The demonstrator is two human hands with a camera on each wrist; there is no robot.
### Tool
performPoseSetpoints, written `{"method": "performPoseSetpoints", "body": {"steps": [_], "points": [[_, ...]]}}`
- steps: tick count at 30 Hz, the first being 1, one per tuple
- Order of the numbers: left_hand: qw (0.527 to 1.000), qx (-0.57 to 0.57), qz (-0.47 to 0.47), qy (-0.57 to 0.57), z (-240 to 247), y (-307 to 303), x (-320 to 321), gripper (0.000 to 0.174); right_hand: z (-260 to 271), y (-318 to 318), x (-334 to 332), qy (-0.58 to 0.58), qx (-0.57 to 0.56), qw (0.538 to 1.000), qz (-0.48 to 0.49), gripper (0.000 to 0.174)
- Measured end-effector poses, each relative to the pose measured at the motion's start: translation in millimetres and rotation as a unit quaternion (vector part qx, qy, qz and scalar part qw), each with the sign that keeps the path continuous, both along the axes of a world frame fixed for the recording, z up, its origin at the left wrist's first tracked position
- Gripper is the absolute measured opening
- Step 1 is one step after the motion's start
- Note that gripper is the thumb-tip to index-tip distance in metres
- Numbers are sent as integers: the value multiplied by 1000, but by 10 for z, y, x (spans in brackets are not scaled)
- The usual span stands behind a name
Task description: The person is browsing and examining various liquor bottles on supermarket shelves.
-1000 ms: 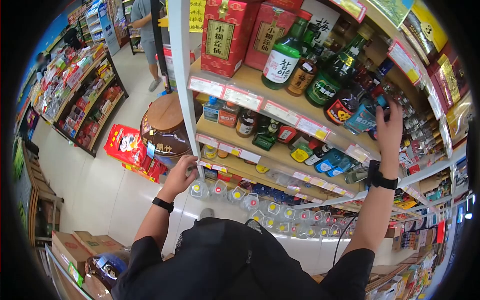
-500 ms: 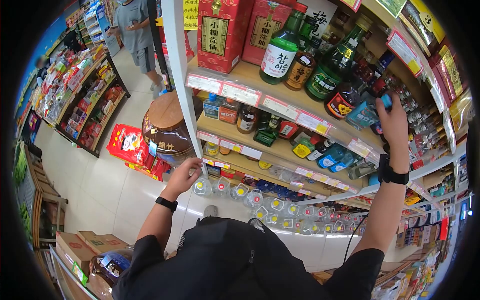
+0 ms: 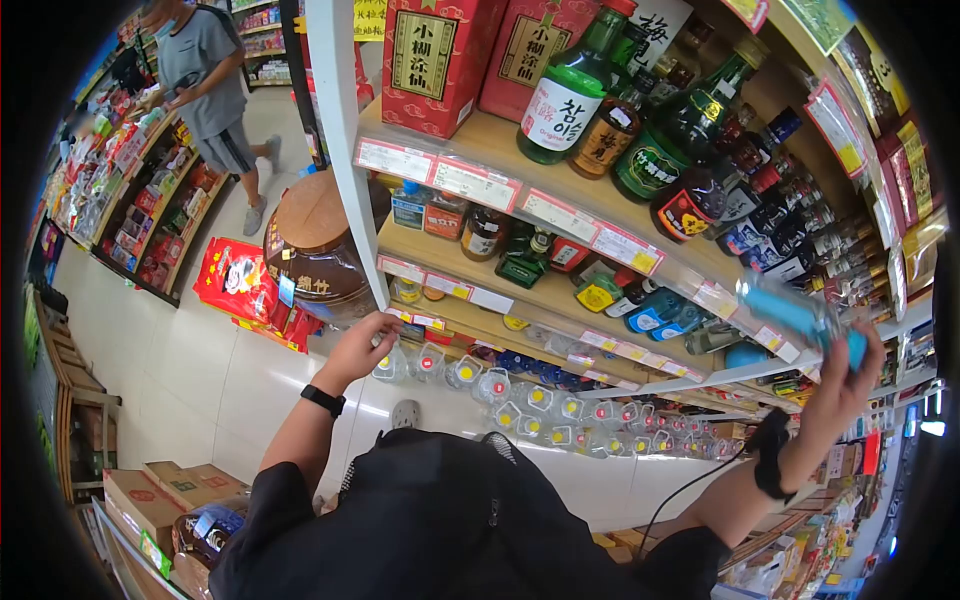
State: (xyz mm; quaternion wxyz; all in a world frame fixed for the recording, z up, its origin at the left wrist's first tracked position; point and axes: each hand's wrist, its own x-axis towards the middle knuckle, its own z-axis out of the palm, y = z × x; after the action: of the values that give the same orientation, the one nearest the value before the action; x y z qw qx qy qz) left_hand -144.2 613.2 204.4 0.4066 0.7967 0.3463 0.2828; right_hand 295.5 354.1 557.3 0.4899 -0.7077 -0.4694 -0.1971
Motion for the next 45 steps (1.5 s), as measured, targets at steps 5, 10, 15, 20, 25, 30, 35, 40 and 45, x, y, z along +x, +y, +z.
{"method": "performPoseSetpoints", "body": {"steps": [5,10,15,20,25,30,35,40,45], "points": [[999,-31,-13,11,-70,72,-16,19,-211,-174,-622,-82,-7,988,130,46],[998,-19,-27,49,-130,176,-24,15,-777,508,-1325,-24,-189,966,172,42],[997,-27,-61,48,-272,182,-197,16,-1562,1467,-1834,32,-260,941,215,37],[988,-103,-79,80,-756,24,-608,20,-2225,2207,-2111,75,-246,932,255,34],[971,-189,-62,135,-1244,-224,-1107,20,-2386,2792,-2327,67,-239,933,260,33],[951,-269,-26,149,-1476,-405,-1507,26,-2421,3341,-2469,-11,-270,933,236,37],[942,-291,18,168,-1707,-523,-1778,29,-2615,3695,-2536,-121,-248,942,194,44],[926,-321,28,198,-1980,-666,-2041,34,-2719,3880,-2522,-162,-276,932,172,53],[916,-354,49,182,-2130,-737,-2221,34,-2563,3901,-2567,-194,-264,929,175,56]]}}
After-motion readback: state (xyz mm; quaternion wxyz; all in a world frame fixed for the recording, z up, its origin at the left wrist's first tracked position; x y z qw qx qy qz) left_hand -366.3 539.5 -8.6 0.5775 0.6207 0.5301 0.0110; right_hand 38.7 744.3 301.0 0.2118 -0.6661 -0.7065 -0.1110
